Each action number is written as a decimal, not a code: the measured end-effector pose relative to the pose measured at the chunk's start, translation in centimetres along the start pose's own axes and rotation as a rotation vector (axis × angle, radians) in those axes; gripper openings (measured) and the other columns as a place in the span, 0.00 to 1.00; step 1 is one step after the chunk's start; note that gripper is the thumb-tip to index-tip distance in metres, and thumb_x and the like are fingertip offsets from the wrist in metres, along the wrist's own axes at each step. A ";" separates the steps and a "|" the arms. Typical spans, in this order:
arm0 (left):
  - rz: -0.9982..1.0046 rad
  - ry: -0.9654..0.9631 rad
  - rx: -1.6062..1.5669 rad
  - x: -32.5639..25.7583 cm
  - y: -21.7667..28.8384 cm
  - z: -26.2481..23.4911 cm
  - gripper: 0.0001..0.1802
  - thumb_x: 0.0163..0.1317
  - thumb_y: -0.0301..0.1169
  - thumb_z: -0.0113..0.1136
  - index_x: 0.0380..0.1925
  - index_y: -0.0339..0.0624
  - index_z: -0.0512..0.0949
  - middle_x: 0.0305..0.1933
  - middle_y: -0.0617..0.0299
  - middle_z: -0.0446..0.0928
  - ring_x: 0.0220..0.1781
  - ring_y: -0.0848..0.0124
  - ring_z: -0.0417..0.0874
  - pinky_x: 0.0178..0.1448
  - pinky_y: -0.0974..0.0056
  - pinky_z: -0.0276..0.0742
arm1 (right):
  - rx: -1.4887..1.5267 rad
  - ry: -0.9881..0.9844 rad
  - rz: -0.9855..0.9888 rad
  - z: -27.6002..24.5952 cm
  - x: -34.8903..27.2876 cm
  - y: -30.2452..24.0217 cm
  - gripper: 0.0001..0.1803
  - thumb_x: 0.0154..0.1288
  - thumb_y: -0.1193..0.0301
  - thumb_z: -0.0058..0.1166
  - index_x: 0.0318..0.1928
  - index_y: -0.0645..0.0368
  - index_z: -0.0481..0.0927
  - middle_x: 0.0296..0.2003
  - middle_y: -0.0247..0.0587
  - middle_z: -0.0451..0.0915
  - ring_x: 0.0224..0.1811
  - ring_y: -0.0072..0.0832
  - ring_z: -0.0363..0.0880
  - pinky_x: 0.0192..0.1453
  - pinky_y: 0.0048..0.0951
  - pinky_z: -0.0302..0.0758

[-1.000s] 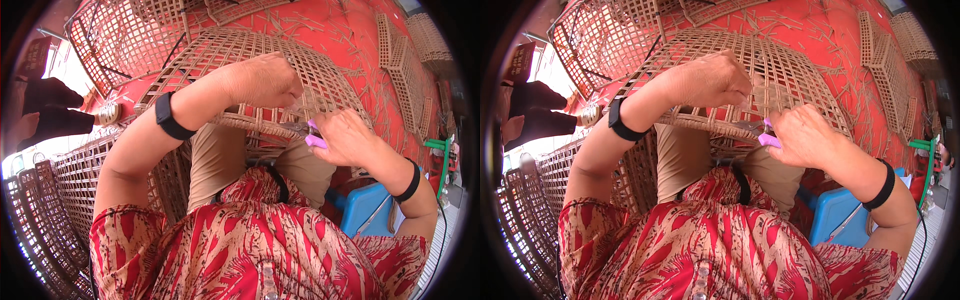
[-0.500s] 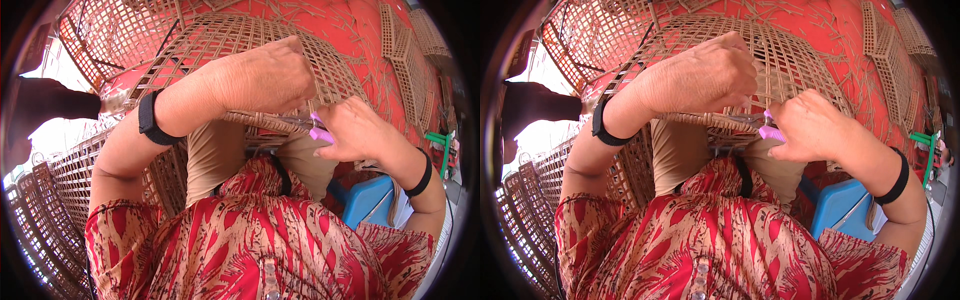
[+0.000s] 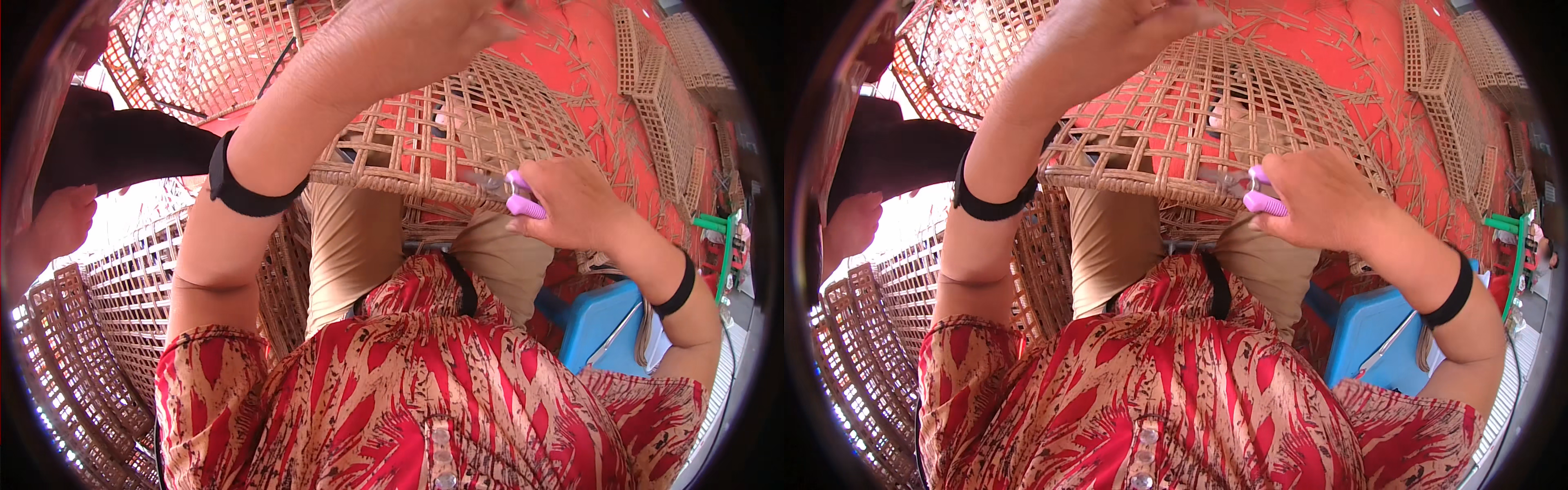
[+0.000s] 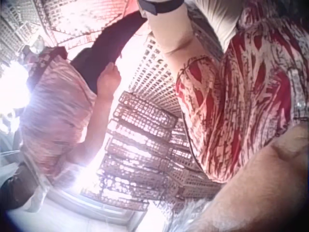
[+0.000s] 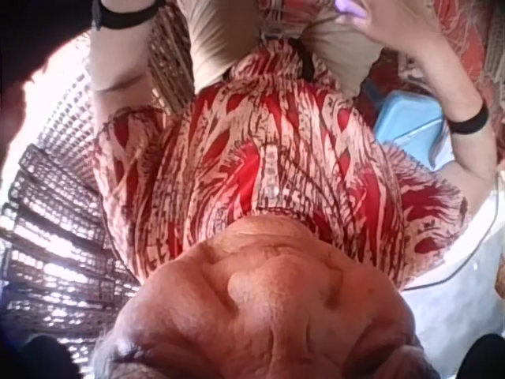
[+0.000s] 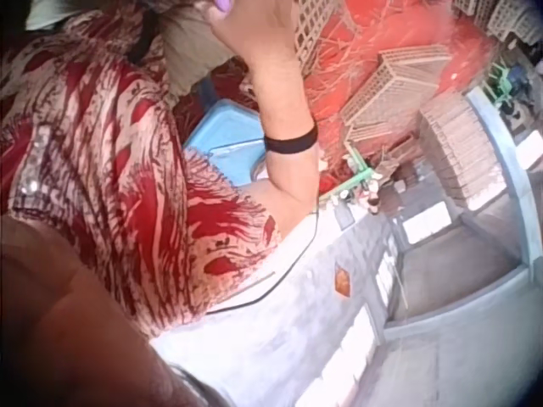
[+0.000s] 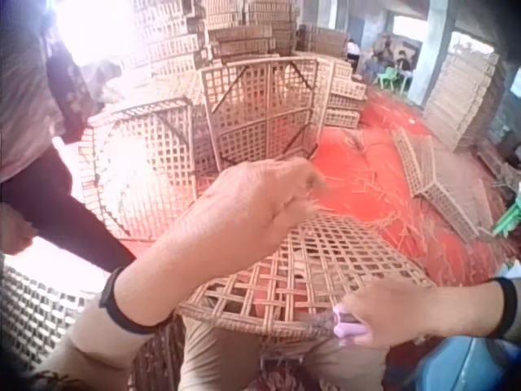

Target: The worker is assembling and finishing wicker or rattan furniture parts using a pneumatic nail gun and pliers.

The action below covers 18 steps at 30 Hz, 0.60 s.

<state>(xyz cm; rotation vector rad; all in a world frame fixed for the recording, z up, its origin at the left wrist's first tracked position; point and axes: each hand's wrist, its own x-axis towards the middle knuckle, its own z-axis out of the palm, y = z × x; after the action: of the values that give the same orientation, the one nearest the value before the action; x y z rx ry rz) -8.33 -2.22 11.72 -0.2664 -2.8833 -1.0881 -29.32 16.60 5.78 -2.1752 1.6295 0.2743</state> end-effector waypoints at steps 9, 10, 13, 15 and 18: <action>-0.294 0.422 0.313 -0.3 -1.1 14.4 0.19 0.57 0.37 0.63 0.46 0.40 0.78 0.49 0.54 0.75 0.53 0.53 0.74 0.58 0.50 0.68 | 1.145 0.571 0.460 2.5 -8.6 -1.5 0.32 0.58 0.59 0.61 0.57 0.65 0.70 0.44 0.34 0.76 0.43 0.22 0.72 0.46 0.28 0.70; -0.274 0.421 0.313 -0.2 -1.3 15.7 0.19 0.57 0.37 0.63 0.46 0.40 0.78 0.49 0.54 0.75 0.53 0.53 0.74 0.58 0.50 0.68 | 1.138 0.588 0.472 3.2 -9.7 -1.7 0.32 0.58 0.59 0.61 0.57 0.65 0.70 0.44 0.34 0.76 0.43 0.22 0.72 0.46 0.28 0.70; -0.261 0.480 0.498 0.3 -2.2 17.7 0.18 0.55 0.36 0.64 0.43 0.39 0.78 0.45 0.54 0.75 0.50 0.54 0.75 0.57 0.52 0.69 | 1.177 0.855 0.542 5.1 -13.3 -2.0 0.34 0.60 0.60 0.58 0.62 0.67 0.67 0.48 0.39 0.77 0.48 0.23 0.74 0.47 0.25 0.70; -0.286 0.489 0.378 0.3 -2.6 17.8 0.19 0.52 0.34 0.65 0.43 0.37 0.76 0.46 0.54 0.74 0.51 0.54 0.74 0.56 0.54 0.70 | 1.162 0.960 0.624 6.5 -16.0 -2.7 0.35 0.60 0.59 0.58 0.63 0.68 0.66 0.48 0.40 0.77 0.49 0.23 0.74 0.48 0.25 0.70; -0.308 0.505 0.477 0.3 -2.9 18.4 0.20 0.51 0.32 0.66 0.43 0.36 0.75 0.46 0.53 0.73 0.51 0.54 0.74 0.56 0.55 0.71 | 1.111 1.080 0.764 9.4 -19.3 -3.1 0.37 0.61 0.57 0.59 0.63 0.69 0.66 0.49 0.43 0.77 0.49 0.26 0.74 0.53 0.27 0.71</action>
<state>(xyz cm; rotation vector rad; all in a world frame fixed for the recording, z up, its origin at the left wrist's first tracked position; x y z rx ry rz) -8.89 7.84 -3.94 0.4213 -2.6404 -0.3722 -31.31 38.16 5.54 -0.7173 2.1948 -1.4618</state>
